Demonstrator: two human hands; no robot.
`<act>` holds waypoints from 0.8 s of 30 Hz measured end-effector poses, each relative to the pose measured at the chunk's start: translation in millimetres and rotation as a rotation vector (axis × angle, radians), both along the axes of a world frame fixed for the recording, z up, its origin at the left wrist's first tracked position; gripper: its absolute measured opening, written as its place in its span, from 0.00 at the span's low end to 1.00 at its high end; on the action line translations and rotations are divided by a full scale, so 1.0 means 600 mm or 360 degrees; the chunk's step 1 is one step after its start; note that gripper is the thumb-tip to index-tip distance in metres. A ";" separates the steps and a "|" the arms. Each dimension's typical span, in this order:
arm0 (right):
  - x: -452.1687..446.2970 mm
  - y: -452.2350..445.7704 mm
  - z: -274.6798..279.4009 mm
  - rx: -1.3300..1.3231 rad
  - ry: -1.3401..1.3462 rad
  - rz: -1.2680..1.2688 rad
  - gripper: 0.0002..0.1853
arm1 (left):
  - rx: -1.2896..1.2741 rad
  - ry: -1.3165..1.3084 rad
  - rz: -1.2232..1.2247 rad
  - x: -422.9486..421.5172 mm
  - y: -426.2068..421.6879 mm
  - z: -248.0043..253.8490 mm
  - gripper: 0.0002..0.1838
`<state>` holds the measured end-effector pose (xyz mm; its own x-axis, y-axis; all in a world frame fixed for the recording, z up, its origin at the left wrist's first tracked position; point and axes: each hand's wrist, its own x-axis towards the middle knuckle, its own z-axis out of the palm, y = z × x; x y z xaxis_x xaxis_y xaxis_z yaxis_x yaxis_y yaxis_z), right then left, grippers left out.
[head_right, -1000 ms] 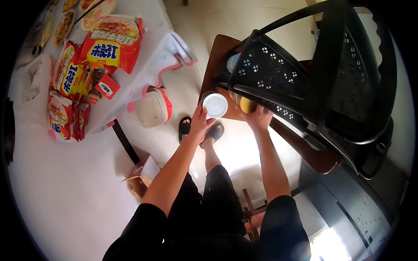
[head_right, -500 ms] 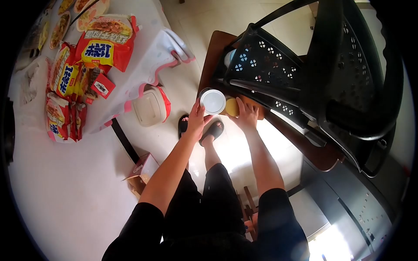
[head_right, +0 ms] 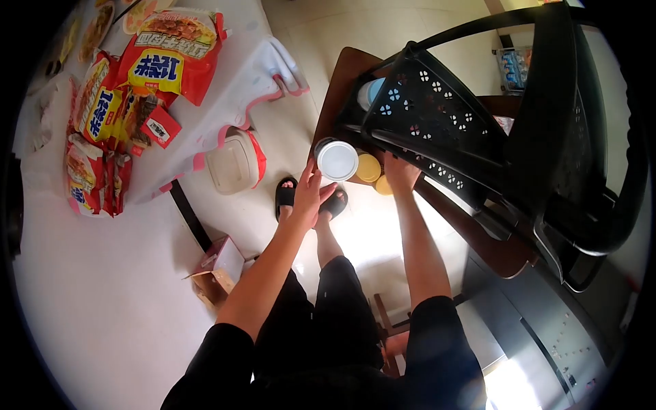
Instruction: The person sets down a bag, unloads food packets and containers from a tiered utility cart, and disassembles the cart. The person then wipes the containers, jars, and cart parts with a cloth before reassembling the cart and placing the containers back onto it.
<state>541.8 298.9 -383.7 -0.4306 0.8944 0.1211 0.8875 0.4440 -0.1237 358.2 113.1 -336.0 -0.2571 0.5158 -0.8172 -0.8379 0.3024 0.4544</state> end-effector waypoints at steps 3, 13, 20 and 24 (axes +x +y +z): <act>-0.025 0.046 0.017 -0.0205 -0.0123 0.0283 0.21 | -0.0059 -0.0101 0.0070 0.007 -0.024 0.010 0.31; 0.018 0.007 0.085 -0.0535 0.0266 0.0142 0.19 | 0.0176 -0.0221 -0.0298 0.038 -0.038 0.106 0.23; -0.036 -0.251 0.272 -0.1730 0.1213 -0.0733 0.34 | 0.0256 -0.0097 -0.0766 0.050 0.010 0.143 0.39; -0.014 -0.261 0.269 -0.1262 0.0887 0.0290 0.26 | 0.0170 0.0592 -0.0779 0.007 -0.043 0.156 0.33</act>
<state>533.2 142.1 -222.6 -0.6331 0.7299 -0.2578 0.5381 0.1756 -0.8244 362.3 87.1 -242.2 -0.2280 0.7197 -0.6558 -0.3932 0.5481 0.7382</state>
